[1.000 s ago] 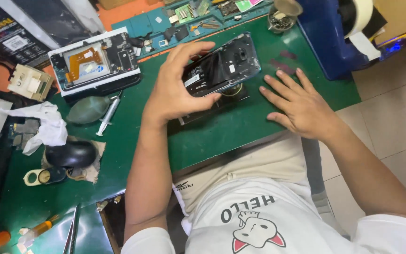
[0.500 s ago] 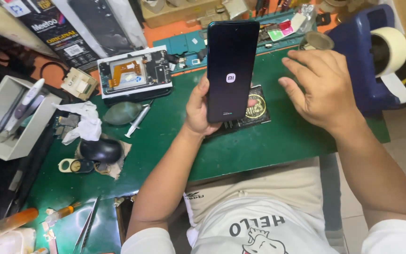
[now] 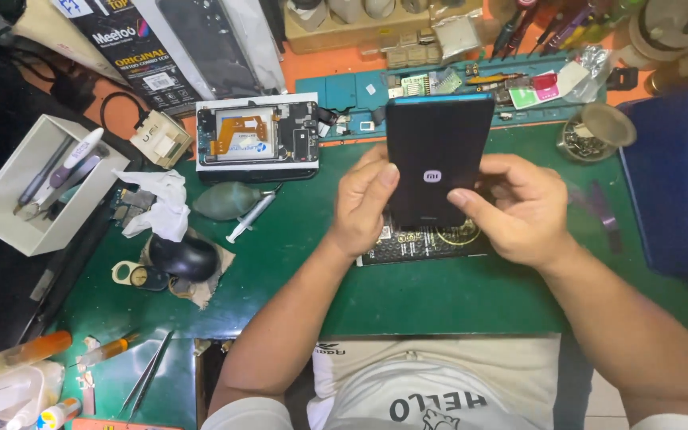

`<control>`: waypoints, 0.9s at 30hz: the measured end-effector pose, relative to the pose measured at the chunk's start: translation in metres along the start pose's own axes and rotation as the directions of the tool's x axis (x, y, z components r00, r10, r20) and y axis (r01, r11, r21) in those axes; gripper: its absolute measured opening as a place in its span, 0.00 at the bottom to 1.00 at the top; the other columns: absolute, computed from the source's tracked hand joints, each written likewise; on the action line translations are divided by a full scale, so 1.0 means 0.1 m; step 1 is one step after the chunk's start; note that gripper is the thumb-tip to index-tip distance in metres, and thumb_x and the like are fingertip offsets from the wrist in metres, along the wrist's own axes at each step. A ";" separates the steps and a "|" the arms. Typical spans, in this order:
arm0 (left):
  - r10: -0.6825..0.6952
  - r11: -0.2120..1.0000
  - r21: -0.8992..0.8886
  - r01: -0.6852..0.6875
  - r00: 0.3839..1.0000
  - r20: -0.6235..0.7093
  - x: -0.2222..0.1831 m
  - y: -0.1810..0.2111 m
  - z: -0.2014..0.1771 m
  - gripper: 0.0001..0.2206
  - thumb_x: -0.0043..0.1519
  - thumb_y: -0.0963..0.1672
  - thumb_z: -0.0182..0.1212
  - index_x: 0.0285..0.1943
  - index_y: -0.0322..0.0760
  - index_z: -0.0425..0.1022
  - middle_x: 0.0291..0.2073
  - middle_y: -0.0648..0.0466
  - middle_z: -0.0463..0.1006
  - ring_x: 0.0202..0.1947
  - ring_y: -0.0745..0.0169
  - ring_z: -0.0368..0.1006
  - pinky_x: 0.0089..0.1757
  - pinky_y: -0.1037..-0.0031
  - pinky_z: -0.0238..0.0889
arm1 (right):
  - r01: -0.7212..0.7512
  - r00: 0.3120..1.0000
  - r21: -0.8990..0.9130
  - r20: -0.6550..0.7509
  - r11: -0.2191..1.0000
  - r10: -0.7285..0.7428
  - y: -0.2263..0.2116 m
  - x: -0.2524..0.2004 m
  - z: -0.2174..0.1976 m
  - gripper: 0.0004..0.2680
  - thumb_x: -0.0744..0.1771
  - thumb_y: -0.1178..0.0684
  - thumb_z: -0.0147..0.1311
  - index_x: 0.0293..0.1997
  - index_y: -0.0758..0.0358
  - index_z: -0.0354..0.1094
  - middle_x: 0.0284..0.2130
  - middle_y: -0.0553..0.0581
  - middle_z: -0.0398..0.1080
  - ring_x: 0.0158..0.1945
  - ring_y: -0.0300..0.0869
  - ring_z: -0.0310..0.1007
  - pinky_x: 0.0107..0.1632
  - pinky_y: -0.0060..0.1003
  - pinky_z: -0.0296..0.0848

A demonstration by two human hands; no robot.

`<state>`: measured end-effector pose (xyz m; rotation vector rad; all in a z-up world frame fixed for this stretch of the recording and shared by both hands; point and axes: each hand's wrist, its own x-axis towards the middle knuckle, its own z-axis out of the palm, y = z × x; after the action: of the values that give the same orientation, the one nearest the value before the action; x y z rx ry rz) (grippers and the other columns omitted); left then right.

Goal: The person cleans a smartphone with a toothbrush, wipes it with a cloth, and then powers it on. They interact with the touchscreen, enter a number sequence, and connect a charging cable to the device.

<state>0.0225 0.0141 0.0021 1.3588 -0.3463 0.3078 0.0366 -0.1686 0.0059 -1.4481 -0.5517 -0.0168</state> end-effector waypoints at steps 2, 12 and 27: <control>-0.035 0.999 -0.034 0.035 0.999 -0.001 0.01 0.02 -0.01 0.09 0.58 0.42 0.48 0.39 0.30 0.71 0.37 0.48 0.70 0.40 0.63 0.66 0.44 0.70 0.60 | -0.010 1.000 -0.025 0.007 1.000 0.010 -0.07 0.00 0.01 0.09 0.57 0.68 0.52 0.37 0.78 0.63 0.26 0.63 0.69 0.31 0.38 0.68 0.33 0.32 0.70; -0.230 0.937 -0.309 0.165 0.955 -0.185 -0.01 0.05 0.05 0.05 0.52 0.37 0.57 0.36 0.27 0.70 0.24 0.47 0.74 0.26 0.68 0.71 0.26 0.78 0.68 | -0.042 0.999 -0.007 0.011 0.999 0.043 -0.09 -0.01 0.15 0.08 0.57 0.68 0.53 0.35 0.79 0.64 0.21 0.62 0.66 0.25 0.37 0.68 0.30 0.31 0.70; -0.304 0.906 -0.362 0.220 0.932 -0.196 -0.06 0.05 0.14 0.05 0.53 0.37 0.57 0.36 0.27 0.71 0.24 0.47 0.75 0.27 0.65 0.72 0.27 0.77 0.70 | 0.302 0.953 -0.167 0.034 0.938 -0.301 -0.10 0.03 0.17 0.20 0.60 0.68 0.50 0.53 0.85 0.47 0.30 0.68 0.66 0.28 0.40 0.67 0.34 0.33 0.68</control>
<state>0.0142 0.0014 0.0067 1.0008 0.0015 0.1783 0.0303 -0.1534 0.0166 -1.5171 -0.7908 -0.3090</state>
